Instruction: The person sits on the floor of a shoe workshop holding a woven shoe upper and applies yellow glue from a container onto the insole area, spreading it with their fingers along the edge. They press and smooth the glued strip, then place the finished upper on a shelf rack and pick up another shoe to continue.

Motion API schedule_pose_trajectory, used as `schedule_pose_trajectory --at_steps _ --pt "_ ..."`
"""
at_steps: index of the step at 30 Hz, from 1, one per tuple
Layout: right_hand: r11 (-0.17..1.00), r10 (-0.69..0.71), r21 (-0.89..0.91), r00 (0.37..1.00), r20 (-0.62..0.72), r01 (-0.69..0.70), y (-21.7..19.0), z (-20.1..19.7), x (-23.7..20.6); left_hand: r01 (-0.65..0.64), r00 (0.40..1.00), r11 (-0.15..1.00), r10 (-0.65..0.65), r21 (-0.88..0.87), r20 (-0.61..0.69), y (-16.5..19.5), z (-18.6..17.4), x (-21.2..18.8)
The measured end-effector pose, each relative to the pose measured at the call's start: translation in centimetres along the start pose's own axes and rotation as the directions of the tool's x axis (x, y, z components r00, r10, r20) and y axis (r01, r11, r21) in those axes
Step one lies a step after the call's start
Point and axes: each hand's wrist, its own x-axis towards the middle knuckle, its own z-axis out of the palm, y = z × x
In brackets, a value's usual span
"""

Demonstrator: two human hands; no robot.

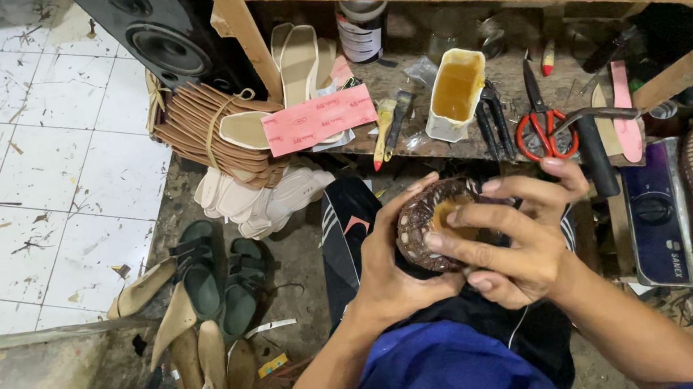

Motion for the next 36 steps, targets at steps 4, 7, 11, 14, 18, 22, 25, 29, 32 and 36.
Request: schedule_pose_trajectory --at_steps 4,7,11,14,18,22,25,29,32,36 --pt "1.000 0.021 -0.015 1.000 -0.003 -0.021 0.1 0.0 -0.1 -0.017 1.000 1.000 0.016 0.026 0.011 0.3 0.1 0.2" --pt "1.000 0.009 -0.024 1.000 0.006 -0.009 0.1 -0.1 -0.2 0.011 0.999 1.000 -0.011 0.007 0.031 0.5 -0.1 0.3" --pt "0.997 0.052 -0.053 0.999 -0.004 -0.052 0.1 -0.1 -0.1 0.032 0.999 0.999 -0.033 0.026 0.040 0.7 -0.2 0.2" --pt "0.999 0.034 -0.021 0.999 0.036 -0.033 0.2 -0.1 0.0 0.014 0.999 0.999 -0.016 0.043 0.050 0.7 -0.1 0.3" --pt "1.000 0.005 -0.027 1.000 0.007 -0.005 0.2 -0.1 0.0 0.043 0.998 0.999 -0.043 -0.012 0.053 0.8 -0.2 0.3" --pt "1.000 0.004 -0.028 1.000 -0.011 -0.004 0.1 -0.1 -0.1 0.030 0.998 0.999 -0.031 0.030 0.063 1.0 -0.2 0.3" --pt "0.996 -0.028 -0.086 1.000 -0.002 0.027 0.1 -0.4 -0.3 0.073 0.995 0.997 -0.072 -0.010 0.069 1.2 -0.4 0.4" --pt "0.963 -0.121 -0.245 0.992 -0.034 0.109 0.3 -0.8 -0.1 0.097 0.991 0.995 -0.098 0.009 0.088 1.5 -0.5 0.6" --pt "0.991 -0.015 -0.134 1.000 -0.019 0.013 0.6 -0.6 0.2 0.163 0.981 0.986 -0.160 -0.018 0.108 1.9 -0.5 0.7" --pt "0.999 0.036 0.028 0.999 0.017 -0.036 0.6 -0.4 0.4 0.133 0.982 0.991 -0.132 -0.001 0.136 2.0 -0.9 1.0"
